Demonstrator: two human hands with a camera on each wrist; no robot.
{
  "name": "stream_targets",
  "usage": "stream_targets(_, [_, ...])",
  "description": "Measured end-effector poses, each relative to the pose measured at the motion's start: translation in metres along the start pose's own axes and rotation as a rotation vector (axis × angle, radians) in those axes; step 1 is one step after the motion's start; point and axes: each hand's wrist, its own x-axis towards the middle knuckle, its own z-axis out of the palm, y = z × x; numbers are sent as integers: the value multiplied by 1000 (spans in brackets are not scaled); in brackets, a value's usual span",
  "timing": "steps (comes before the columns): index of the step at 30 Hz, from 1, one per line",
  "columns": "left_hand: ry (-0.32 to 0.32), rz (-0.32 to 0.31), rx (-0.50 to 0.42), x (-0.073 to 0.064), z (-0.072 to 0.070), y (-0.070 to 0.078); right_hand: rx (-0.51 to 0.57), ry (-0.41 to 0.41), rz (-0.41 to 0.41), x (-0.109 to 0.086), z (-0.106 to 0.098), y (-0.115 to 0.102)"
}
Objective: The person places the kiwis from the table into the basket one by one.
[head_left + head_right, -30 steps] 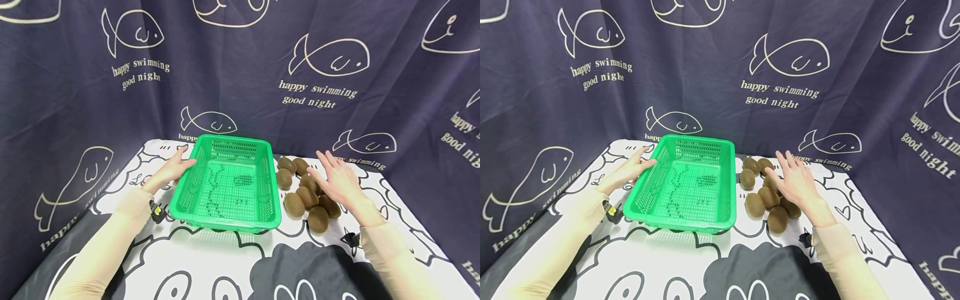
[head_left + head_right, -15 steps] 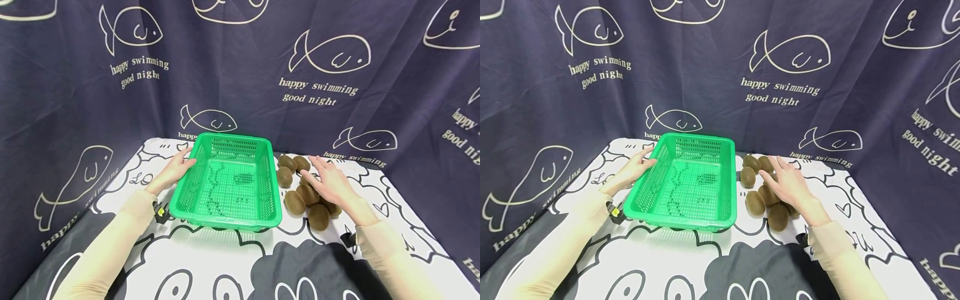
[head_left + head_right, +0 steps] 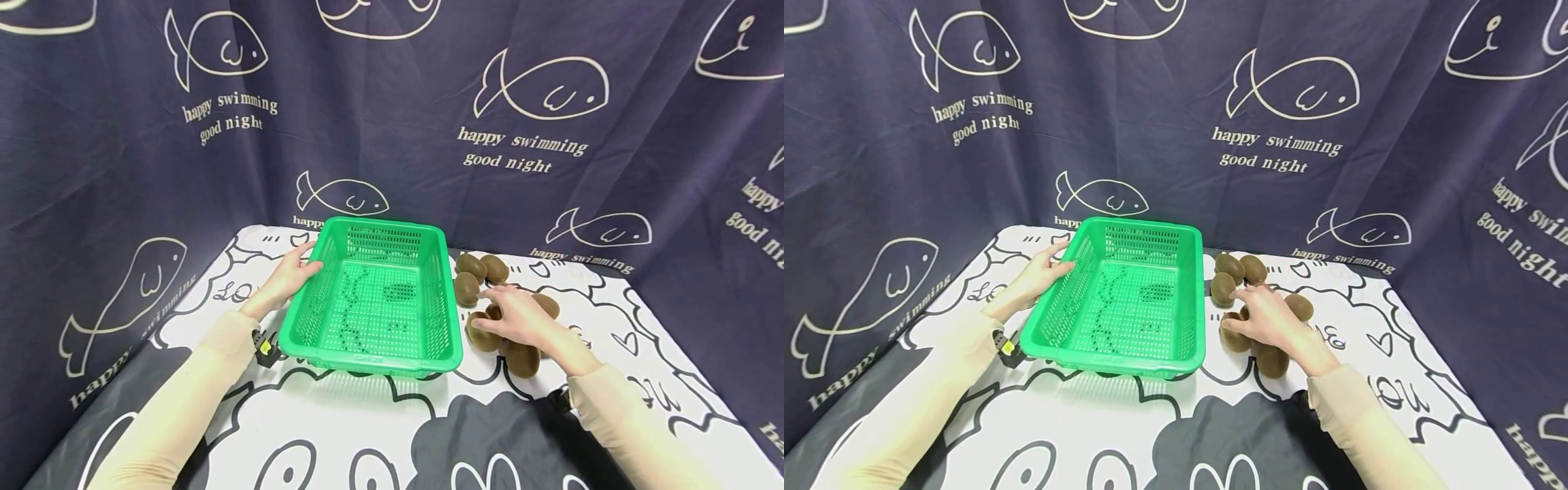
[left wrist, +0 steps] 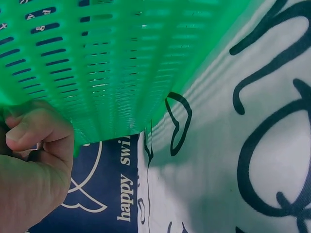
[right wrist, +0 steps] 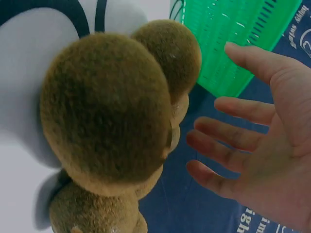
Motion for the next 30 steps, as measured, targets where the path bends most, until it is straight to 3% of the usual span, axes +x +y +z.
stream_targets(11, [-2, 12, 4, 2, -1, -2, -51, -131, 21, 0, 9, -8])
stream_targets(23, [-9, -22, -52, 2, 0, -3, -85, -296, -23, -3, 7, -15])
stream_targets(30, [-2, -26, -60, 0, 0, -1, -131, -290, -48, -4, 6, -15])
